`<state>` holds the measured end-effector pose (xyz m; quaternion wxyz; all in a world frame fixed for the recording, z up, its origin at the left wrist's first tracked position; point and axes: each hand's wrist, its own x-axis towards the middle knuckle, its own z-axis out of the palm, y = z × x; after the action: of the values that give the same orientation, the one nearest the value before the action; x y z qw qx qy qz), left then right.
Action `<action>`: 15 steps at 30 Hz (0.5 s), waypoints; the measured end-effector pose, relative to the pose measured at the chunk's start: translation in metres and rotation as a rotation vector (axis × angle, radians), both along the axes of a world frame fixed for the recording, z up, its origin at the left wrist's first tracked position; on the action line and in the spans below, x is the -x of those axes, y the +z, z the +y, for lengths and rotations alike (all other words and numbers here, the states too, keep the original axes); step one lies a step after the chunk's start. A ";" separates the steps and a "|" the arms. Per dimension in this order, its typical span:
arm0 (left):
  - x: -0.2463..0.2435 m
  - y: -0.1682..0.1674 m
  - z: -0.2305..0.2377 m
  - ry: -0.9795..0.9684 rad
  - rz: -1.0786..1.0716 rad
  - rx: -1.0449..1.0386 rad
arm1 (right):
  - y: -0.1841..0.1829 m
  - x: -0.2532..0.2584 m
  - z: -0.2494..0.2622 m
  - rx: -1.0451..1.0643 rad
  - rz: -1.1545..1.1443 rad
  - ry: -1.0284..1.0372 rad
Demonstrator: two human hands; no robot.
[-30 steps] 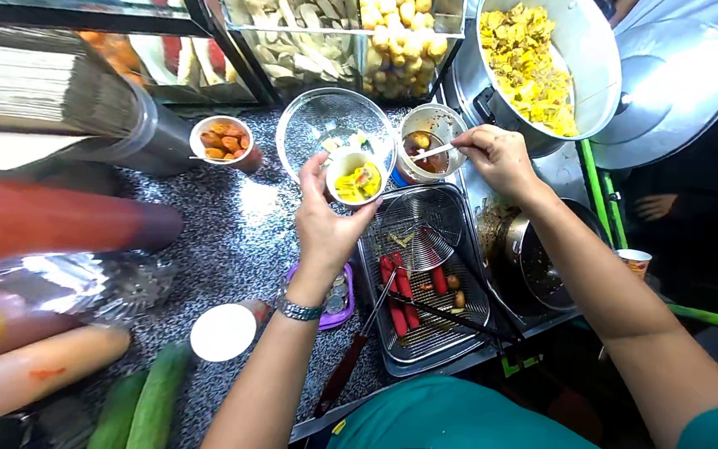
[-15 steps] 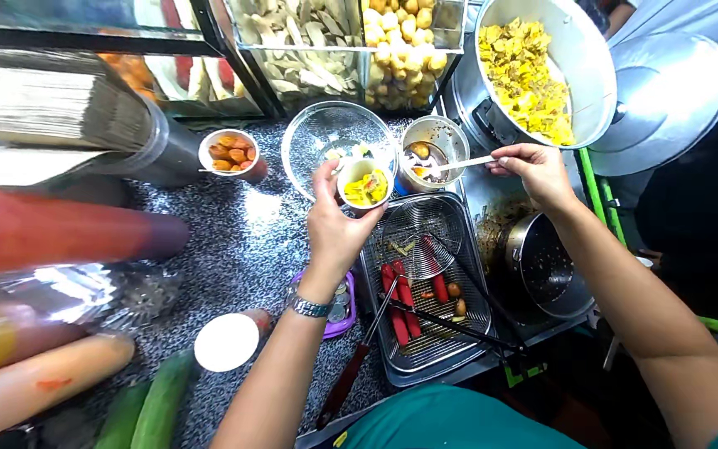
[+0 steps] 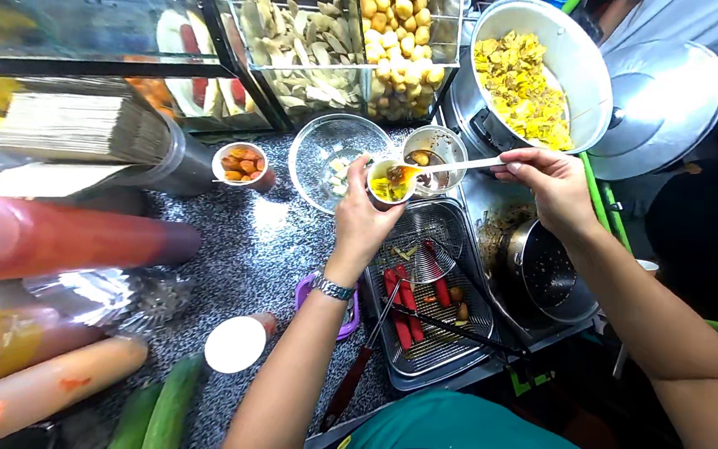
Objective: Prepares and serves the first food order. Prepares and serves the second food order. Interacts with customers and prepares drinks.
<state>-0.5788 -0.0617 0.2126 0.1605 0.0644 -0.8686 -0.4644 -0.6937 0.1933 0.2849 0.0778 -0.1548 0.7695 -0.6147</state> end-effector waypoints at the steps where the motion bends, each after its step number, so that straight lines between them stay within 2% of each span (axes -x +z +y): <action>1: 0.001 0.001 0.001 0.002 0.001 0.006 | 0.004 -0.007 -0.003 -0.104 0.198 0.082; 4: 0.001 0.001 0.002 0.010 0.012 0.003 | 0.025 -0.029 -0.011 -0.395 0.787 0.215; 7: 0.000 -0.001 0.000 0.000 0.043 -0.010 | 0.029 -0.037 -0.012 -0.418 1.090 0.313; 10: 0.000 -0.003 -0.001 -0.002 0.039 -0.026 | 0.027 -0.036 -0.007 -0.404 1.129 0.380; 13: -0.001 -0.006 -0.004 0.005 0.040 -0.047 | 0.039 -0.024 -0.003 -0.449 1.018 0.242; 15: -0.001 -0.008 -0.007 0.010 0.044 -0.052 | 0.033 -0.006 -0.005 -0.517 0.946 0.170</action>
<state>-0.5778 -0.0683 0.2045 0.1801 0.0629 -0.8521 -0.4873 -0.6874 0.1884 0.3182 -0.1918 -0.4520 0.8314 -0.2602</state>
